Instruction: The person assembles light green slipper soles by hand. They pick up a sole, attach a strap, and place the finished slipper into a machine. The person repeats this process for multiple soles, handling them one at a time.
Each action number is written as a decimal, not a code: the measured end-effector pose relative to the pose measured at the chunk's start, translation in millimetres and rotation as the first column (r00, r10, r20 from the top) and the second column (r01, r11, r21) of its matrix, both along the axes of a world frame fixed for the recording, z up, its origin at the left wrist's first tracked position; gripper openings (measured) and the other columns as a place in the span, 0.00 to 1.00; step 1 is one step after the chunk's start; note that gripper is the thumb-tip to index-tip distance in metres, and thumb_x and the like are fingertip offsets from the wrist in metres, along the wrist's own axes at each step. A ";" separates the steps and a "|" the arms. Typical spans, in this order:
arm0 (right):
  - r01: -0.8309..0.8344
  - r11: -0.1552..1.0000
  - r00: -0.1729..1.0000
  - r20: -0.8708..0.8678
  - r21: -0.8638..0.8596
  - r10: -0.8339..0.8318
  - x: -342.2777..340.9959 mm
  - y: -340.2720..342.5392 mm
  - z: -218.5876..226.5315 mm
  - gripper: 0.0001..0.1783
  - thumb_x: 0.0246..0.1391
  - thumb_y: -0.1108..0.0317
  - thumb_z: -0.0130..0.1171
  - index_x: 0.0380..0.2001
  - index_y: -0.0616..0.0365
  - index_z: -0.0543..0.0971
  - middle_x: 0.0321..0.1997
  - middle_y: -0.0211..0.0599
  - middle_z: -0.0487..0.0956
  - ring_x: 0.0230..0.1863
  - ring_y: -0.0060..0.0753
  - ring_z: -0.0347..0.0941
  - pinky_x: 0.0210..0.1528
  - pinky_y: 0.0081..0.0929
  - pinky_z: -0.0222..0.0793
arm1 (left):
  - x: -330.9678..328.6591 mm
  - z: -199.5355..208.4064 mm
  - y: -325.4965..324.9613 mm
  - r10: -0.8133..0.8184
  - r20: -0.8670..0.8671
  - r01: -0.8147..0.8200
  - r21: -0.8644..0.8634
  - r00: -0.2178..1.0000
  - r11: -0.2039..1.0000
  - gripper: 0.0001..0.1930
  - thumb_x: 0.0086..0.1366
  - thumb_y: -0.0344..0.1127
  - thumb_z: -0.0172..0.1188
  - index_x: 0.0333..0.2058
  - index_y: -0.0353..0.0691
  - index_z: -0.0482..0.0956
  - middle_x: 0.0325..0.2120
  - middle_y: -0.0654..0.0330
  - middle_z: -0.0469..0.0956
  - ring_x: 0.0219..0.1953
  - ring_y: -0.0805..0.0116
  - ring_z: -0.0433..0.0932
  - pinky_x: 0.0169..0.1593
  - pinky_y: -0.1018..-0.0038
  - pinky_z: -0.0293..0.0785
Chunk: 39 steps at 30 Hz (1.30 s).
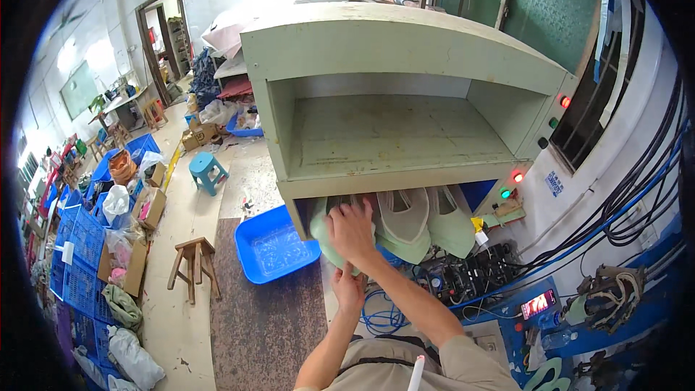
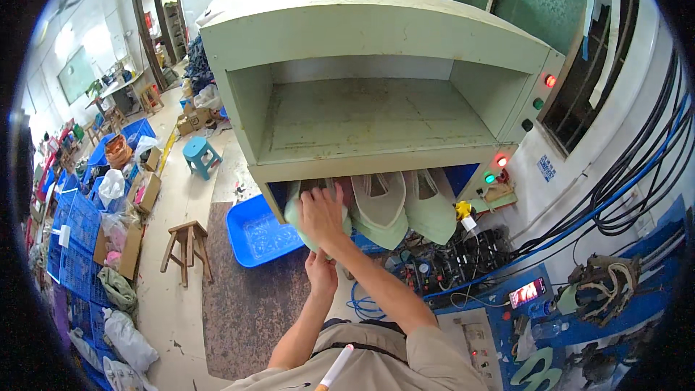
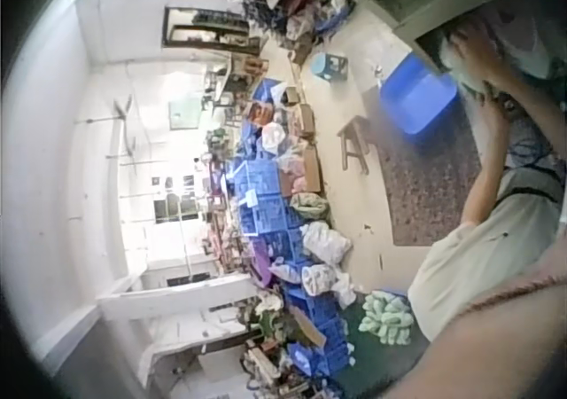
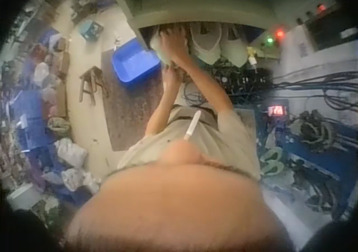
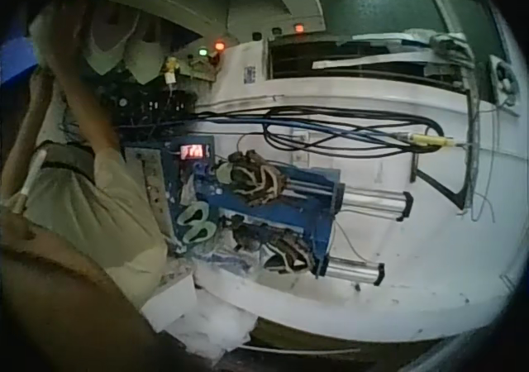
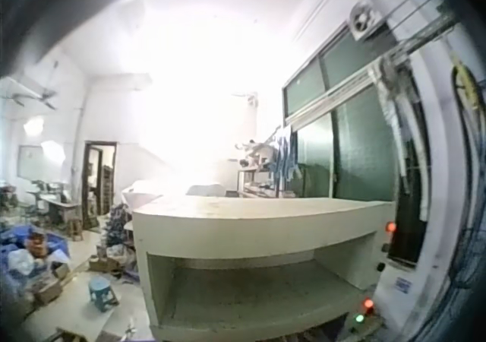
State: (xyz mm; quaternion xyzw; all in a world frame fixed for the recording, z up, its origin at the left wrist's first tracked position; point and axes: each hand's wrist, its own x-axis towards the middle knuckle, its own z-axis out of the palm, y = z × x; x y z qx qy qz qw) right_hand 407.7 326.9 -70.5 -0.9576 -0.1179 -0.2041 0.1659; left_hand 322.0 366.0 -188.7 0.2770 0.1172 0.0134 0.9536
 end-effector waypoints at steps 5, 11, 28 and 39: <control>-0.133 0.588 0.891 -0.164 0.798 0.424 -46.0 -21.5 28.1 0.27 0.51 0.57 0.63 0.51 0.59 0.71 0.45 0.39 0.76 0.52 0.38 0.71 0.62 0.41 0.58 | 2.4 -19.0 -3.4 0.047 -0.046 -0.041 0.124 0.998 0.991 0.15 0.70 0.41 0.54 0.46 0.34 0.73 0.41 0.58 0.79 0.41 0.67 0.80 0.41 0.73 0.79; 0.262 0.010 0.861 -0.238 0.965 0.449 -50.8 -84.3 -49.1 0.21 0.54 0.68 0.59 0.51 0.63 0.72 0.47 0.34 0.77 0.48 0.28 0.72 0.52 0.26 0.67 | -0.9 0.6 -6.8 0.026 -0.069 -0.017 0.119 0.997 0.993 0.17 0.72 0.43 0.52 0.47 0.33 0.72 0.43 0.58 0.78 0.42 0.68 0.79 0.44 0.70 0.79; 0.281 -0.059 0.959 -0.279 0.958 0.054 55.2 -29.5 -98.5 0.10 0.55 0.68 0.57 0.37 0.63 0.77 0.32 0.34 0.78 0.32 0.29 0.72 0.32 0.30 0.67 | -11.9 -3.4 0.4 -0.036 0.106 0.026 0.098 0.994 0.995 0.16 0.69 0.26 0.52 0.53 0.29 0.68 0.50 0.53 0.75 0.51 0.63 0.76 0.59 0.65 0.73; 0.273 0.272 0.959 -0.285 0.923 0.003 -2.9 -38.8 -100.9 0.16 0.56 0.67 0.58 0.44 0.66 0.75 0.34 0.37 0.78 0.31 0.28 0.73 0.31 0.30 0.70 | -8.5 -1.8 0.9 -0.020 0.058 0.015 0.077 0.998 0.997 0.16 0.69 0.27 0.51 0.54 0.29 0.67 0.52 0.52 0.73 0.53 0.63 0.75 0.59 0.64 0.73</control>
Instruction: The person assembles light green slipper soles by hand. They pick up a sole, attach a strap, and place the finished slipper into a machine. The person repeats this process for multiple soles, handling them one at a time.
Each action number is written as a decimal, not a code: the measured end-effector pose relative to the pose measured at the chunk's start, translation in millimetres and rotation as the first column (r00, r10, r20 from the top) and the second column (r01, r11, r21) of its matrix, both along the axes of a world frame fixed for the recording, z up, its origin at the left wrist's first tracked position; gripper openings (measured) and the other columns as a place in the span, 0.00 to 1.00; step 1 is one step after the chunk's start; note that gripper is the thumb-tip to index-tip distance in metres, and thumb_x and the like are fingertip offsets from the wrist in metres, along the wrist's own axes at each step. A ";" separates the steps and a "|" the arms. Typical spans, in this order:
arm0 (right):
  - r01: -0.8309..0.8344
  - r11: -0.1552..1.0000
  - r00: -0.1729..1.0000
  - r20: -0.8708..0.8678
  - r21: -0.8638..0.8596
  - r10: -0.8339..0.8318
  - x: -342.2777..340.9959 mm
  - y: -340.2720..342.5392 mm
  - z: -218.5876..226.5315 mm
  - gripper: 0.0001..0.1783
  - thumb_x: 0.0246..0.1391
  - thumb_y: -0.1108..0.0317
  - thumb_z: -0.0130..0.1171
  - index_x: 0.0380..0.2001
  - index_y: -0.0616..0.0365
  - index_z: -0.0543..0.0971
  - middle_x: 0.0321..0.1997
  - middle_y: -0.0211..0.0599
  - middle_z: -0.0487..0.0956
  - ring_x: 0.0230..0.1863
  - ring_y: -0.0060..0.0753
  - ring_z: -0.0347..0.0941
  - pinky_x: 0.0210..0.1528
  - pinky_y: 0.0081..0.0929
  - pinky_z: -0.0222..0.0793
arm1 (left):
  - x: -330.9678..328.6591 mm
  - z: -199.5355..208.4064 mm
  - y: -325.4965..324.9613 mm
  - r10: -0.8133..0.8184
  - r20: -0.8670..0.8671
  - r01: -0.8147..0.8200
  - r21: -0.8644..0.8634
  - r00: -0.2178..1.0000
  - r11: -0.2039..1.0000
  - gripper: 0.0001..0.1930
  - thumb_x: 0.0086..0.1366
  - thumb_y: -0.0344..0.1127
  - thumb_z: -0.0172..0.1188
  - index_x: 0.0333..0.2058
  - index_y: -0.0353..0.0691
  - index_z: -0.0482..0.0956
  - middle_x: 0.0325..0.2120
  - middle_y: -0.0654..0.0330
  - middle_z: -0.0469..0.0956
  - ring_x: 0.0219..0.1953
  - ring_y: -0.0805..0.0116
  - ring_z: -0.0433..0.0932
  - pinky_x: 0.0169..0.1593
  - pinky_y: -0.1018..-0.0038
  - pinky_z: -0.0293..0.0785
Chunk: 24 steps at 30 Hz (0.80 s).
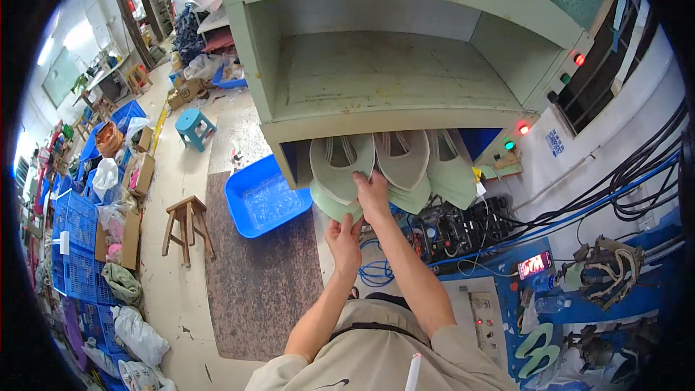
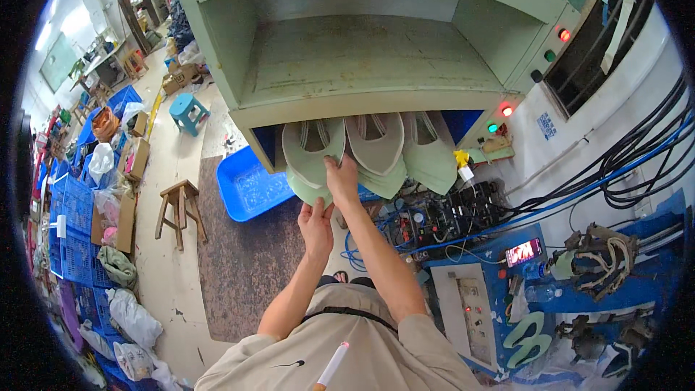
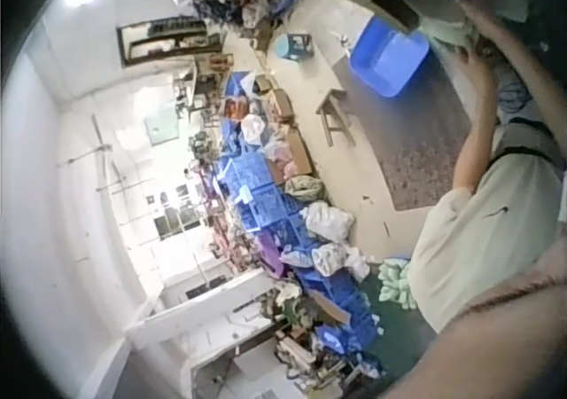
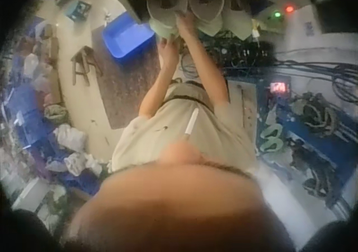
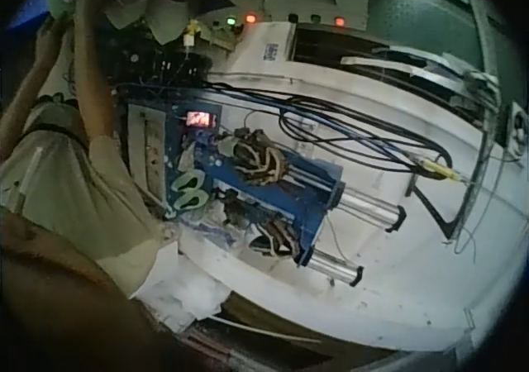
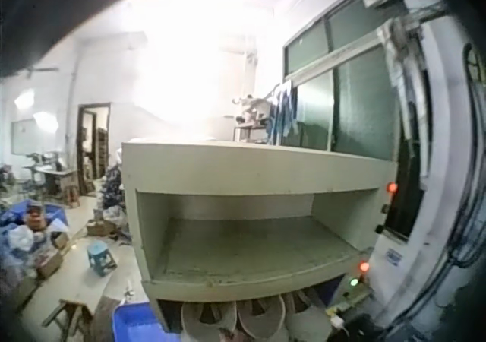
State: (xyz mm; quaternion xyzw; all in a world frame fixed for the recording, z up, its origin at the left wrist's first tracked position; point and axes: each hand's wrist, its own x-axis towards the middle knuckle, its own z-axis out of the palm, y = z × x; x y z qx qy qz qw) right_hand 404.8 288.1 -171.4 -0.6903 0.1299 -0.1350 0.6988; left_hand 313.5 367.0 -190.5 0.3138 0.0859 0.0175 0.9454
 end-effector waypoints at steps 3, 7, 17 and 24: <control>-0.015 1.000 0.994 0.107 0.019 0.013 -30.7 -5.5 14.2 0.28 0.52 0.67 0.62 0.54 0.67 0.68 0.41 0.42 0.78 0.38 0.34 0.75 0.39 0.35 0.72 | -0.8 3.1 0.4 -0.019 -0.008 0.019 -0.026 1.000 0.999 0.15 0.71 0.31 0.49 0.53 0.30 0.68 0.51 0.51 0.74 0.52 0.62 0.76 0.58 0.64 0.74; 0.132 0.707 0.965 0.254 -0.695 0.070 -87.4 -6.6 36.2 0.46 0.44 0.66 0.68 0.64 0.66 0.58 0.50 0.49 0.74 0.51 0.48 0.72 0.51 0.42 0.67 | -2.5 -1.6 8.7 -0.047 -0.034 0.043 -0.112 0.998 0.993 0.13 0.74 0.36 0.45 0.49 0.32 0.70 0.42 0.53 0.78 0.43 0.66 0.80 0.47 0.68 0.78; -0.064 0.697 0.985 0.067 -0.714 0.159 -86.3 0.0 48.2 0.49 0.41 0.69 0.69 0.66 0.62 0.56 0.60 0.57 0.68 0.59 0.55 0.66 0.62 0.48 0.57 | -6.2 -14.6 13.2 -0.080 0.004 0.079 0.046 0.997 0.996 0.10 0.73 0.35 0.49 0.42 0.35 0.74 0.34 0.62 0.79 0.33 0.77 0.78 0.37 0.79 0.75; 0.032 0.830 0.981 0.176 -0.557 0.081 -86.0 6.7 44.5 0.46 0.40 0.75 0.67 0.64 0.65 0.58 0.59 0.60 0.69 0.60 0.59 0.67 0.60 0.42 0.65 | -3.9 -10.5 17.3 -0.089 -0.043 0.094 0.117 0.995 0.989 0.08 0.70 0.35 0.54 0.36 0.36 0.76 0.28 0.65 0.78 0.28 0.80 0.74 0.32 0.80 0.72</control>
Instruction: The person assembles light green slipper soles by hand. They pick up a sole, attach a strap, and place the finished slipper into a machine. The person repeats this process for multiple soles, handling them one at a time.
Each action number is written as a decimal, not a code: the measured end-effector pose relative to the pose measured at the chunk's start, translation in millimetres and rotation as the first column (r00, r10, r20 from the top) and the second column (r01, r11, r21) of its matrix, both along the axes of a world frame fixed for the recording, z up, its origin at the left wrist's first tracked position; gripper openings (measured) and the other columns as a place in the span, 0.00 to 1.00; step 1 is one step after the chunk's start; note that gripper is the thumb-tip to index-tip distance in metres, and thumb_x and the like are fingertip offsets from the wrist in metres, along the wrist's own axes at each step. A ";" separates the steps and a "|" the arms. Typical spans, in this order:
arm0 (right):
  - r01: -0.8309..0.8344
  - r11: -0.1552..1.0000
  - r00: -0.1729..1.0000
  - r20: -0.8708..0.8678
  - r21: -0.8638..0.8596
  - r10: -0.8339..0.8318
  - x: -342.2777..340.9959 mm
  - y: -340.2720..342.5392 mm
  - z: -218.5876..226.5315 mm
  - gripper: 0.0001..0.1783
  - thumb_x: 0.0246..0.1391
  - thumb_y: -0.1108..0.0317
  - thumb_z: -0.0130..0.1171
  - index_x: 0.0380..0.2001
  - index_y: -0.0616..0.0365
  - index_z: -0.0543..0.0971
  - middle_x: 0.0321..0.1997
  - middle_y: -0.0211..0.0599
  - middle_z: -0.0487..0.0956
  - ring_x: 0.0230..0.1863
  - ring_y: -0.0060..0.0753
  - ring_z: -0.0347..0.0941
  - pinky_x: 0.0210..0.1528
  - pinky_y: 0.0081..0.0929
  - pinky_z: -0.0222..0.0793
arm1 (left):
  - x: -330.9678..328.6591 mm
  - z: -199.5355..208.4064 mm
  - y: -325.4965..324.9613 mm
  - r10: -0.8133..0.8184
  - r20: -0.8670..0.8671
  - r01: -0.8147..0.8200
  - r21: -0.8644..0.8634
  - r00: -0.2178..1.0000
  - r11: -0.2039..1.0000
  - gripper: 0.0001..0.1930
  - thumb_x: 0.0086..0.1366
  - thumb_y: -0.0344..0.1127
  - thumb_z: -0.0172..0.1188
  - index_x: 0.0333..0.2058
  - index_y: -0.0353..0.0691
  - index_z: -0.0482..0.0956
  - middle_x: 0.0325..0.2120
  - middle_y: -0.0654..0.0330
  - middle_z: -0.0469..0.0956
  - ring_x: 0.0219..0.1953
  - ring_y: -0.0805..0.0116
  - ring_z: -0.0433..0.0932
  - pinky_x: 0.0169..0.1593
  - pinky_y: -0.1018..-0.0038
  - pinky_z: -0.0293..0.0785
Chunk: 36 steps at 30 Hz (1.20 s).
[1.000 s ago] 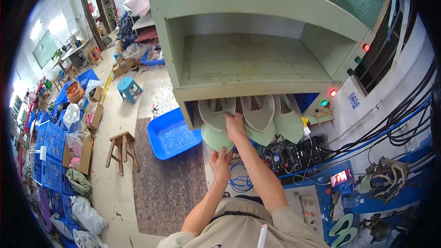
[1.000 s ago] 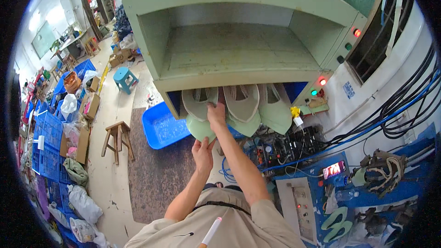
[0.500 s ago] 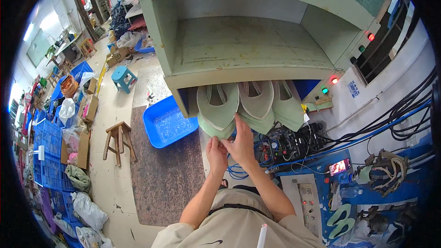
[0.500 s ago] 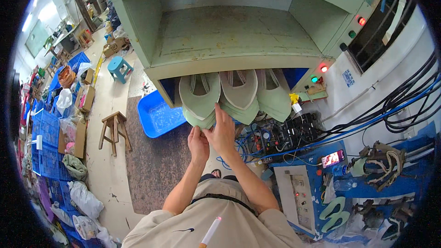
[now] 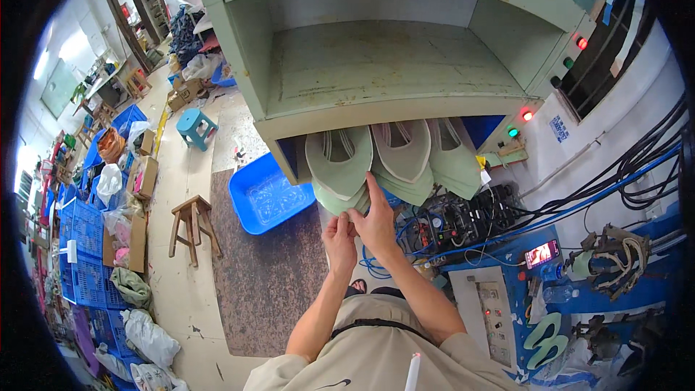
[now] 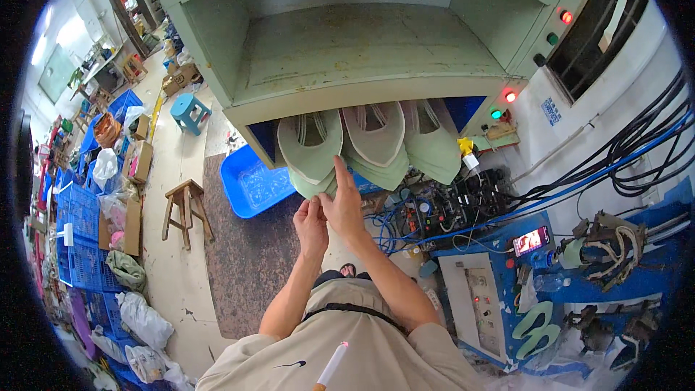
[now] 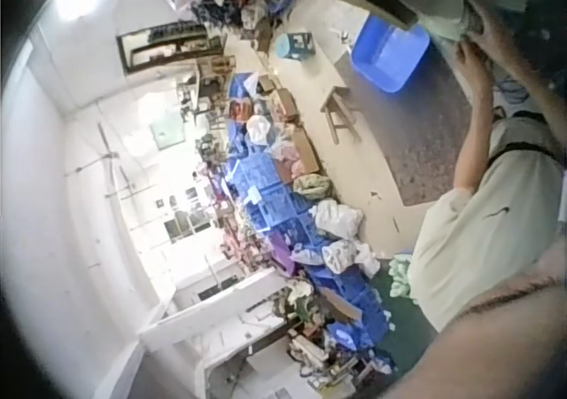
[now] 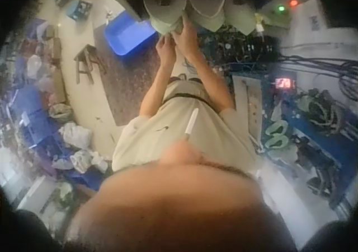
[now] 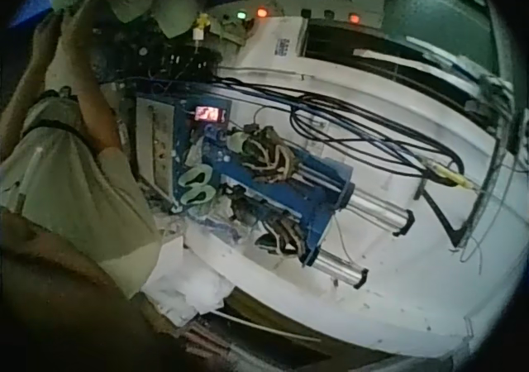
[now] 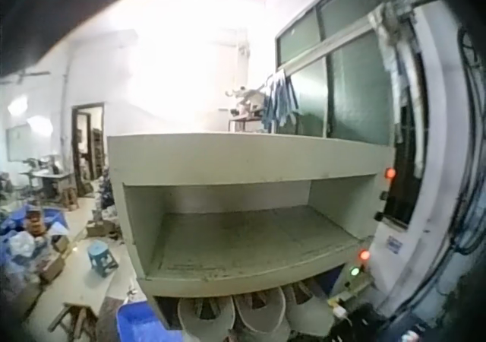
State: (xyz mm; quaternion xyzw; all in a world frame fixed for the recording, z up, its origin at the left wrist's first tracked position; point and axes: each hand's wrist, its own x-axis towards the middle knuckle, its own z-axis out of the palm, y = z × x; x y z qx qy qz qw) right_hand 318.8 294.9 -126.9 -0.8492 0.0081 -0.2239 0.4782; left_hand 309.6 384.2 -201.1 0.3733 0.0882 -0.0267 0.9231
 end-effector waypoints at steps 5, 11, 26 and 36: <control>0.027 1.000 0.999 0.047 0.016 -0.027 5.0 1.6 -6.4 0.46 0.41 0.75 0.66 0.64 0.65 0.58 0.59 0.61 0.70 0.59 0.59 0.68 0.59 0.41 0.66 | -6.7 0.2 4.1 -0.008 -0.019 0.010 0.112 1.000 0.994 0.10 0.69 0.36 0.56 0.33 0.35 0.77 0.29 0.64 0.79 0.30 0.79 0.76 0.34 0.81 0.72; -0.030 0.999 0.999 -0.034 0.045 0.032 -5.9 1.3 -0.5 0.46 0.41 0.75 0.66 0.65 0.64 0.57 0.61 0.59 0.66 0.62 0.60 0.64 0.62 0.43 0.62 | -10.0 -4.1 3.5 0.041 -0.028 -0.039 0.070 0.999 0.997 0.11 0.71 0.38 0.54 0.33 0.36 0.77 0.28 0.64 0.78 0.28 0.79 0.75 0.33 0.79 0.72; -0.077 0.997 0.997 -0.018 0.028 0.078 -9.2 -8.5 -1.1 0.40 0.45 0.74 0.63 0.63 0.63 0.60 0.62 0.56 0.67 0.63 0.59 0.63 0.63 0.42 0.62 | -1.4 -13.7 9.6 -0.022 0.082 0.021 0.015 0.996 1.000 0.13 0.73 0.39 0.50 0.41 0.33 0.76 0.36 0.58 0.81 0.37 0.70 0.80 0.44 0.72 0.76; 0.327 0.944 0.928 0.174 0.044 -0.330 -50.1 -130.2 9.5 0.19 0.53 0.72 0.61 0.48 0.66 0.75 0.47 0.53 0.77 0.50 0.53 0.74 0.53 0.36 0.68 | -36.3 -31.8 -35.1 -0.118 -0.226 0.147 0.118 0.967 0.982 0.25 0.73 0.48 0.45 0.53 0.28 0.68 0.49 0.47 0.76 0.51 0.55 0.77 0.54 0.64 0.74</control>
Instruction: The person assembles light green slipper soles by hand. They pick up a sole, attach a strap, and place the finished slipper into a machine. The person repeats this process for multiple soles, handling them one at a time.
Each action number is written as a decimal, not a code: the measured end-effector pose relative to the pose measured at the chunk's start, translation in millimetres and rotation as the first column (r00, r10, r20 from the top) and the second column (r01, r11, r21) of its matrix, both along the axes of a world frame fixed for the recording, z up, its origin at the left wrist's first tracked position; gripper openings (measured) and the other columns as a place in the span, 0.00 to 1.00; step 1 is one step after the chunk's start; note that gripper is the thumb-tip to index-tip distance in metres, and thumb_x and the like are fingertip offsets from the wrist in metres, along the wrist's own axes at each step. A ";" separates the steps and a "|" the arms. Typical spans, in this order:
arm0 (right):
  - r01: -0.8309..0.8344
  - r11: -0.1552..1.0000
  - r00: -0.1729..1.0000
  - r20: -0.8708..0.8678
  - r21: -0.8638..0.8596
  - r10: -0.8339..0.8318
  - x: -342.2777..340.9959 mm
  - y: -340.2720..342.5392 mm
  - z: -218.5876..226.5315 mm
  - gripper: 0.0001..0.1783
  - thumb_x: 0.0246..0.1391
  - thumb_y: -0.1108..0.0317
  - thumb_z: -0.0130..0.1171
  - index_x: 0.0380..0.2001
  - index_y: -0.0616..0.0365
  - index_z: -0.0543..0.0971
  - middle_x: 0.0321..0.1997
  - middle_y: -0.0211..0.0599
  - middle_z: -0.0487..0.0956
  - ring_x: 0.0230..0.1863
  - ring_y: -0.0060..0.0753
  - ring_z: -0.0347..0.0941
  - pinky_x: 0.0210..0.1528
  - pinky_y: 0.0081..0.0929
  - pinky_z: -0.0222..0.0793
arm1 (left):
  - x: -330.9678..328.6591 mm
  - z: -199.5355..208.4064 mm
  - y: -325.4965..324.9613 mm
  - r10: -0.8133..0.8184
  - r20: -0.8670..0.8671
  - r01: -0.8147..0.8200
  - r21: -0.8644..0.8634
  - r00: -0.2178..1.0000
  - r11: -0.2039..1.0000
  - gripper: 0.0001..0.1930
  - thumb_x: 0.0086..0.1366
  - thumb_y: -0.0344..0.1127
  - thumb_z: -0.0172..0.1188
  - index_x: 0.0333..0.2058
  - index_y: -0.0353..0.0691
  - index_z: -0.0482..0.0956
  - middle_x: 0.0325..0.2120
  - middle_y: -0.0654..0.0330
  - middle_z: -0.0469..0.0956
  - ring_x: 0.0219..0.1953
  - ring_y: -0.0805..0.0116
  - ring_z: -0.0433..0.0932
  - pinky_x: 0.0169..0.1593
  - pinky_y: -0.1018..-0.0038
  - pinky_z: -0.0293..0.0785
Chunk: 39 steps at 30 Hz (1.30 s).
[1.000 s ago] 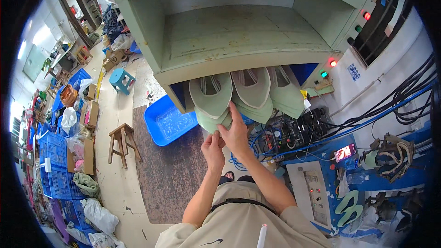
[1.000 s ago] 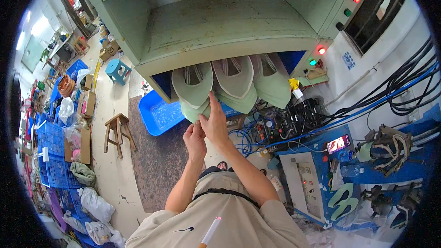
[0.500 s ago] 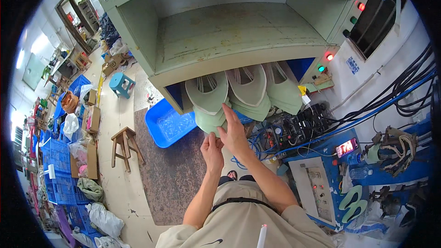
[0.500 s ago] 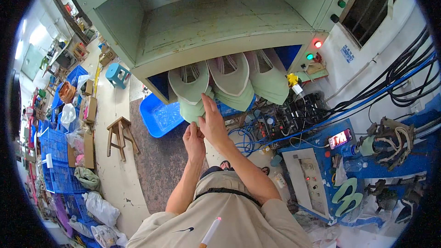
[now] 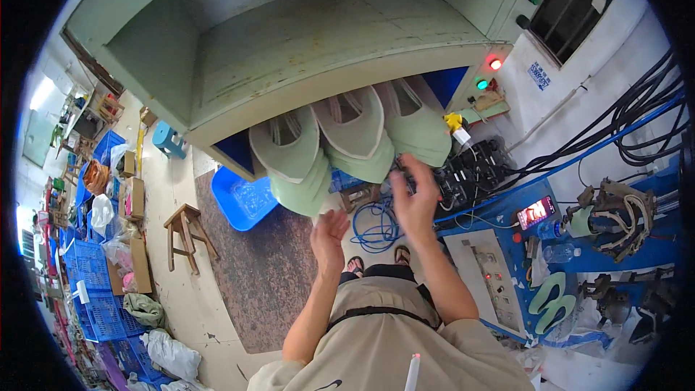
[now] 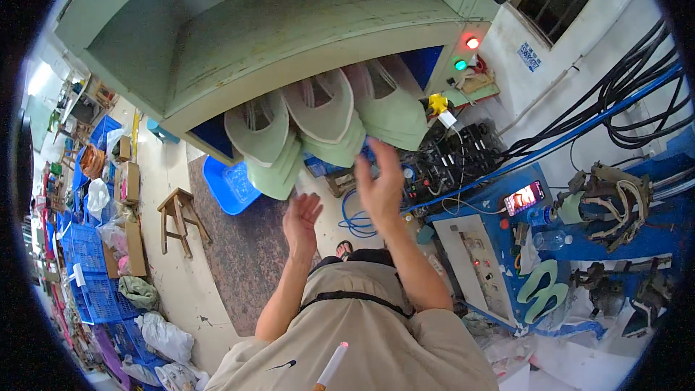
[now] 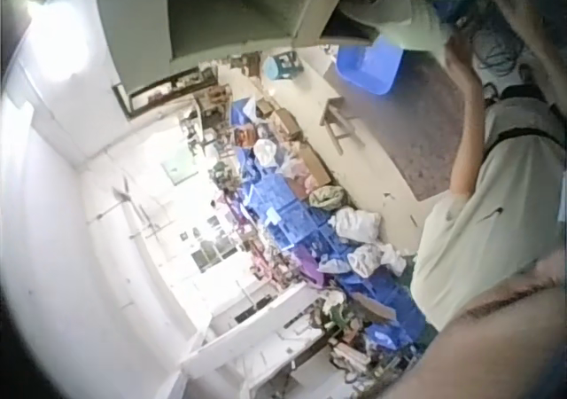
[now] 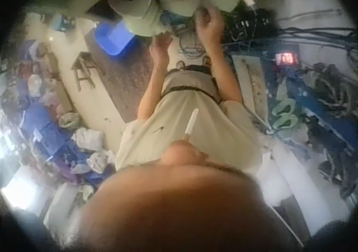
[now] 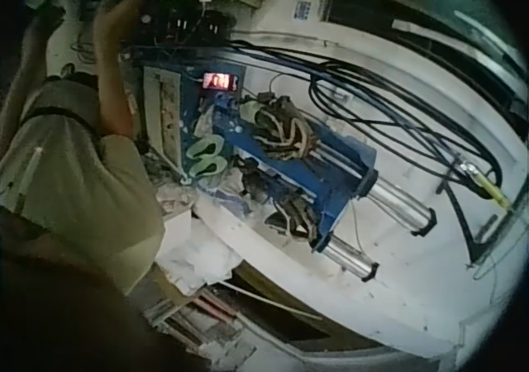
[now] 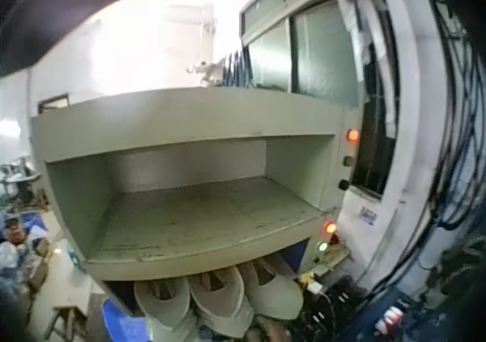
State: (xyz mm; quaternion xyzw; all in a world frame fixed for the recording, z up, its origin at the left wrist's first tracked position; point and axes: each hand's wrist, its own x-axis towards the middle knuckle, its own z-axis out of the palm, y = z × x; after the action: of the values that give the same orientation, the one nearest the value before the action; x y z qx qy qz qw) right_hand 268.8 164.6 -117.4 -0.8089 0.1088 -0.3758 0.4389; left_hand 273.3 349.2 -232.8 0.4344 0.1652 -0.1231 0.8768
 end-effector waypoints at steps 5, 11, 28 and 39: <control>0.111 0.991 0.993 -0.029 -0.070 -0.113 21.4 -105.7 -2.3 0.21 0.51 0.73 0.60 0.50 0.64 0.74 0.50 0.51 0.76 0.53 0.54 0.72 0.57 0.39 0.66 | -8.4 24.5 -76.6 -0.506 0.023 0.506 -0.086 0.862 0.858 0.26 0.72 0.44 0.49 0.57 0.26 0.65 0.53 0.46 0.72 0.56 0.57 0.73 0.59 0.63 0.69; -0.279 0.877 0.939 -0.300 -0.391 0.165 89.2 -141.3 -2.5 0.20 0.51 0.63 0.61 0.47 0.60 0.77 0.51 0.48 0.77 0.55 0.51 0.71 0.62 0.49 0.60 | 19.0 25.2 -194.2 -0.474 0.098 0.480 -0.302 0.875 0.824 0.21 0.68 0.36 0.57 0.56 0.35 0.67 0.54 0.51 0.72 0.57 0.61 0.71 0.61 0.64 0.67; -0.624 0.638 0.730 -0.628 -0.451 0.270 176.8 -167.4 -10.6 0.24 0.52 0.47 0.58 0.27 0.60 0.83 0.31 0.54 0.81 0.39 0.55 0.79 0.48 0.51 0.69 | 21.9 42.2 -254.2 -0.082 0.111 0.100 -0.162 0.990 0.982 0.11 0.67 0.34 0.58 0.42 0.32 0.76 0.41 0.56 0.80 0.43 0.67 0.81 0.49 0.66 0.79; -0.547 0.637 0.799 -0.565 -0.544 0.204 174.9 -163.9 -15.0 0.22 0.52 0.47 0.56 0.28 0.56 0.84 0.32 0.53 0.82 0.38 0.57 0.78 0.46 0.49 0.73 | 18.6 35.0 -266.2 0.016 0.090 -0.007 -0.096 0.996 0.995 0.13 0.67 0.35 0.59 0.39 0.27 0.77 0.35 0.51 0.81 0.38 0.60 0.83 0.47 0.64 0.80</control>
State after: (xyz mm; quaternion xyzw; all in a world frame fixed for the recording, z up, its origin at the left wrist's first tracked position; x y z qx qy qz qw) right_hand 443.6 0.8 -132.4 -0.9796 -0.1147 -0.0858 0.1410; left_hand 291.9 83.0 -197.9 0.3960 0.1216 -0.1059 0.9040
